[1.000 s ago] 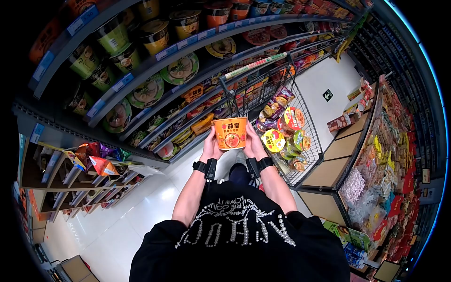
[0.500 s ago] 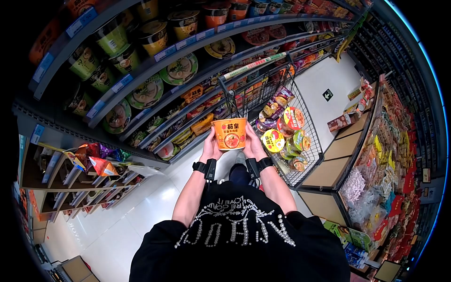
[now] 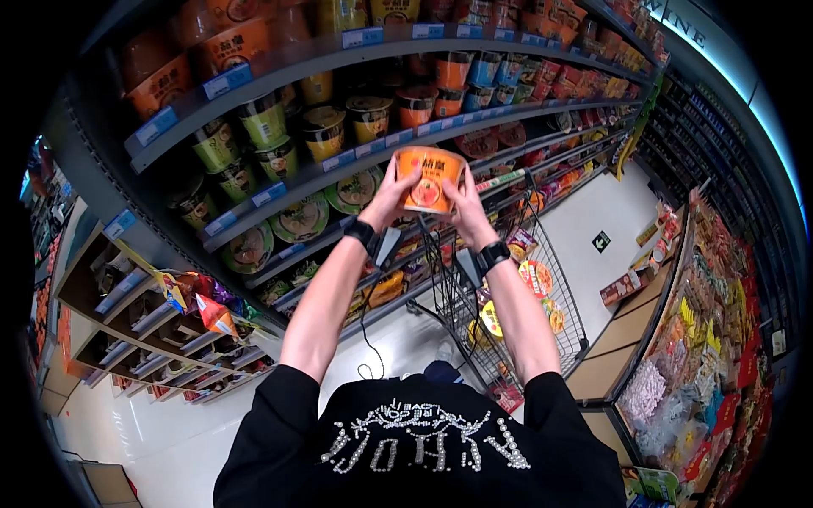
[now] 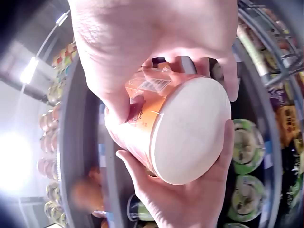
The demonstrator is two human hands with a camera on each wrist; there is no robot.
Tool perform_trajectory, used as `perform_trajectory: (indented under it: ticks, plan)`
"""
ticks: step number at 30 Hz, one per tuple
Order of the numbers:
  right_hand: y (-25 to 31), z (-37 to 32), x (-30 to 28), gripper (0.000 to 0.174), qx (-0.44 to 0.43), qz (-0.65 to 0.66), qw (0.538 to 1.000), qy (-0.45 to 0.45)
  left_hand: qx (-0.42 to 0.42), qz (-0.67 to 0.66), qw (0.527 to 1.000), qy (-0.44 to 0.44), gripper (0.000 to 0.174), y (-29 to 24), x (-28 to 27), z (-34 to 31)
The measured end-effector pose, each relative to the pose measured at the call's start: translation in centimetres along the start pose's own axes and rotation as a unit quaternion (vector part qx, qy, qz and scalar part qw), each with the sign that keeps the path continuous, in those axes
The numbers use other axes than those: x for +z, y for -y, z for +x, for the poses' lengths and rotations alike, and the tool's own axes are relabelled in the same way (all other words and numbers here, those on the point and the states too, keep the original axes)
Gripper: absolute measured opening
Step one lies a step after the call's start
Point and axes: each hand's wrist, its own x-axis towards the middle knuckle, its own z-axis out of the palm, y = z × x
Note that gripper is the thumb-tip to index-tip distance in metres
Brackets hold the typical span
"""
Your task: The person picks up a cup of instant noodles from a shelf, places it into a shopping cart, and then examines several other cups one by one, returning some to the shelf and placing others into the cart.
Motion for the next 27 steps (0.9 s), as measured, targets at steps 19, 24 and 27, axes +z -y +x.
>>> perform_trajectory:
  ticks: [19, 24, 27]
  plan:
    - [20.7, 5.5, 34.0, 0.077, -0.509, -0.067, 0.831, 0.215, 0.453, 0.282, 0.822, -0.199, 0.064, -34.7, -2.0, -7.3]
    - [19.6, 4.6, 40.4, 0.068, -0.488, -0.182, 0.828, 0.206, 0.439, 0.329, 0.793, -0.266, 0.062, -39.0, -7.0, -11.7]
    - [17.9, 6.8, 43.6, 0.064, -0.557, -0.11, 0.796, 0.21, 0.459, 0.374, 0.756, -0.279, 0.064, -40.5, -7.9, -12.7]
